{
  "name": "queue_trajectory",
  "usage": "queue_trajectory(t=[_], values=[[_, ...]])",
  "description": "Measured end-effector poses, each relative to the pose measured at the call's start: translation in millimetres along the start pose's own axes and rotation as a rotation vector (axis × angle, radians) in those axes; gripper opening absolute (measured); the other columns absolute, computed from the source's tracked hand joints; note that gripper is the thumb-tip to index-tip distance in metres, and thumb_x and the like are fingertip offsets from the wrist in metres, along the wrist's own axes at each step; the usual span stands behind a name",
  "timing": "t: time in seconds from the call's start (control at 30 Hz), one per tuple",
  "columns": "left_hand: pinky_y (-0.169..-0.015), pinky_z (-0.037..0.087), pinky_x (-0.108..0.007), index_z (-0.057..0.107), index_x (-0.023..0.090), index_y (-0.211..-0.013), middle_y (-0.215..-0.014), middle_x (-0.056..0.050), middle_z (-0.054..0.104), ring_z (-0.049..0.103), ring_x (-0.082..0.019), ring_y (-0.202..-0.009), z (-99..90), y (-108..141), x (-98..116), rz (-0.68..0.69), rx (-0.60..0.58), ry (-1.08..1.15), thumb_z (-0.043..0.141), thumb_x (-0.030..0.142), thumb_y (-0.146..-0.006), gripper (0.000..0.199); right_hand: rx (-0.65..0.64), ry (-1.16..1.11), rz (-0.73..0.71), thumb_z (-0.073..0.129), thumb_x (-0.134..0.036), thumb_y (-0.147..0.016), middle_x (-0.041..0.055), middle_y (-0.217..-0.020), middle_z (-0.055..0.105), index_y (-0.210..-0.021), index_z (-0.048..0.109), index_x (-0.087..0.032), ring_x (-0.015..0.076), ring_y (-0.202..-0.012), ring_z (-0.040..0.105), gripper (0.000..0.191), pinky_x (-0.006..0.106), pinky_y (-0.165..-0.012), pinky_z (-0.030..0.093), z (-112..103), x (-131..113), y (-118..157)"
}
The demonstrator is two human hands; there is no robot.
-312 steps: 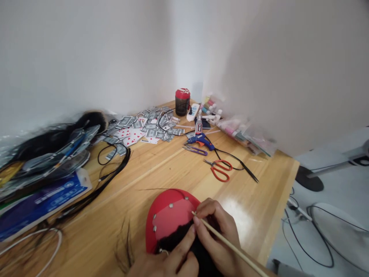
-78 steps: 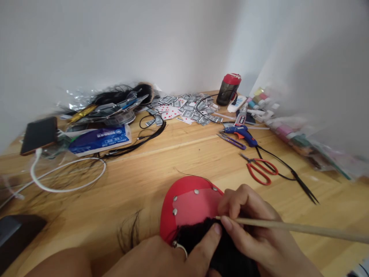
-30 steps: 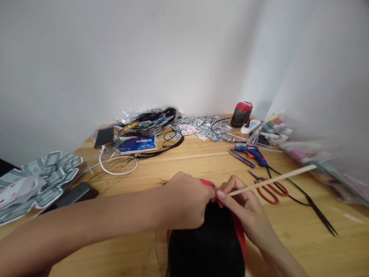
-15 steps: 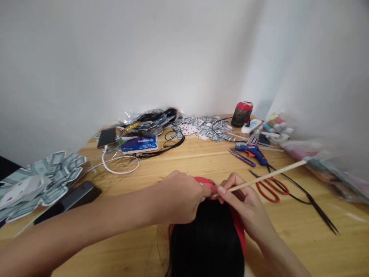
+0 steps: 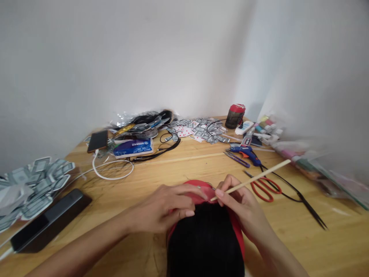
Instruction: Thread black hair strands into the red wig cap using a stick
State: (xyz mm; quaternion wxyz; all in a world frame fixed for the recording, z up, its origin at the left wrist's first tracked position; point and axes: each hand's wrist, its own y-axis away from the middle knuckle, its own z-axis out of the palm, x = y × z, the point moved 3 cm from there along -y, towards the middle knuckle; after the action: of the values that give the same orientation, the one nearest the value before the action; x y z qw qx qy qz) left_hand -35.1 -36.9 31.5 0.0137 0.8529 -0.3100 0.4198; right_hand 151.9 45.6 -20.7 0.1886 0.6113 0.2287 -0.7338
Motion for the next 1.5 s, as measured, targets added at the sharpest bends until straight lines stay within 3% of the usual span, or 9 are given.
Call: queue_trajectory(t=[0.13, 0.37, 0.63, 0.93, 1.1, 1.2, 1.3, 1.37, 1.5], values=[[-0.095, 0.045, -0.033, 0.065, 0.016, -0.088, -0.12, -0.014, 0.071, 0.065, -0.022, -0.111, 5.5, -4.2, -13.6, -0.069, 0.027, 0.378, 0.047, 0.027, -0.101, 0.025, -0.046, -0.065, 0.037, 0.074, -0.037, -0.086, -0.0045, -0.067, 0.058, -0.074, 0.057, -0.021, 0.0133, -0.067, 0.06, 0.026, 0.024, -0.066, 0.041, -0.8, -0.9, -0.4], [-0.081, 0.046, -0.031, 0.073, 0.015, -0.104, -0.106, -0.014, 0.075, 0.067, -0.022, -0.094, 10.5, -3.7, -34.4, -0.228, 0.089, 0.616, 0.054, 0.044, -0.098, 0.035, -0.144, -0.086, 0.044, 0.073, -0.032, -0.088, -0.0032, -0.074, 0.061, -0.078, 0.058, -0.021, 0.0124, -0.071, 0.058, 0.021, 0.024, -0.067, 0.039, -2.5, -2.6, -2.8], [-0.082, 0.048, -0.03, 0.075, 0.017, -0.105, -0.105, -0.012, 0.076, 0.068, -0.021, -0.096, 14.0, -0.1, -38.4, -0.239, 0.114, 0.67, 0.055, 0.042, -0.098, 0.033, -0.172, 0.023, 0.008, 0.069, -0.035, -0.091, -0.0027, -0.076, 0.056, -0.079, 0.056, -0.023, 0.0137, -0.07, 0.049, 0.022, 0.025, -0.064, 0.036, -0.5, -7.7, 1.3], [-0.089, 0.049, -0.027, 0.075, 0.018, -0.102, -0.104, -0.01, 0.076, 0.069, -0.018, -0.1, 11.7, -3.3, -33.1, -0.164, 0.121, 0.745, 0.055, 0.032, -0.099, 0.025, -0.122, 0.058, -0.054, 0.069, -0.032, -0.092, -0.0023, -0.077, 0.057, -0.078, 0.059, -0.024, 0.0141, -0.071, 0.053, 0.018, 0.025, -0.063, 0.038, 2.7, -10.4, 1.1], [-0.09, 0.048, -0.03, 0.075, 0.016, -0.101, -0.105, -0.011, 0.076, 0.067, -0.02, -0.102, 14.6, -1.9, -36.5, -0.25, 0.139, 0.804, 0.056, 0.038, -0.098, 0.028, -0.092, -0.034, 0.017, 0.071, -0.032, -0.089, -0.0019, -0.076, 0.059, -0.078, 0.057, -0.023, 0.0145, -0.07, 0.057, 0.02, 0.026, -0.064, 0.04, -0.2, -4.9, 1.1], [-0.071, 0.048, -0.024, 0.073, 0.015, -0.094, -0.098, -0.011, 0.076, 0.065, -0.013, -0.074, 17.1, -0.8, -45.9, -0.295, 0.209, 0.828, 0.06, 0.042, -0.095, 0.031, -0.067, -0.052, 0.051, 0.072, -0.035, -0.088, -0.0019, -0.073, 0.059, -0.078, 0.057, -0.023, 0.0148, -0.067, 0.056, 0.022, 0.026, -0.064, 0.041, -0.6, -2.2, 2.9], [-0.043, 0.025, -0.02, 0.066, 0.013, -0.083, -0.091, -0.009, 0.076, 0.032, -0.002, -0.04, 19.4, -1.2, -54.1, -0.33, 0.248, 0.848, 0.061, 0.044, -0.094, 0.033, -0.016, 0.005, 0.041, 0.072, -0.036, -0.088, -0.0023, -0.068, 0.059, -0.075, 0.056, -0.022, 0.015, -0.065, 0.055, 0.024, 0.026, -0.062, 0.04, 0.5, -1.7, 4.2], [-0.041, 0.016, -0.022, 0.062, 0.013, -0.079, -0.089, -0.008, 0.075, 0.022, 0.0, -0.038, 19.8, -2.5, -55.0, -0.328, 0.255, 0.877, 0.061, 0.045, -0.093, 0.035, 0.021, 0.045, 0.027, 0.071, -0.036, -0.088, -0.0026, -0.066, 0.058, -0.074, 0.056, -0.022, 0.0146, -0.065, 0.056, 0.025, 0.025, -0.061, 0.04, 1.7, -1.8, 4.9], [-0.04, 0.014, -0.022, 0.058, 0.013, -0.077, -0.087, -0.007, 0.074, 0.023, 0.0, -0.038, 18.3, -4.3, -50.3, -0.325, 0.263, 0.883, 0.061, 0.045, -0.093, 0.036, 0.063, 0.096, -0.043, 0.07, -0.035, -0.089, -0.0027, -0.067, 0.059, -0.074, 0.058, -0.023, 0.0137, -0.065, 0.056, 0.024, 0.024, -0.061, 0.041, 4.9, -4.7, 7.0]])
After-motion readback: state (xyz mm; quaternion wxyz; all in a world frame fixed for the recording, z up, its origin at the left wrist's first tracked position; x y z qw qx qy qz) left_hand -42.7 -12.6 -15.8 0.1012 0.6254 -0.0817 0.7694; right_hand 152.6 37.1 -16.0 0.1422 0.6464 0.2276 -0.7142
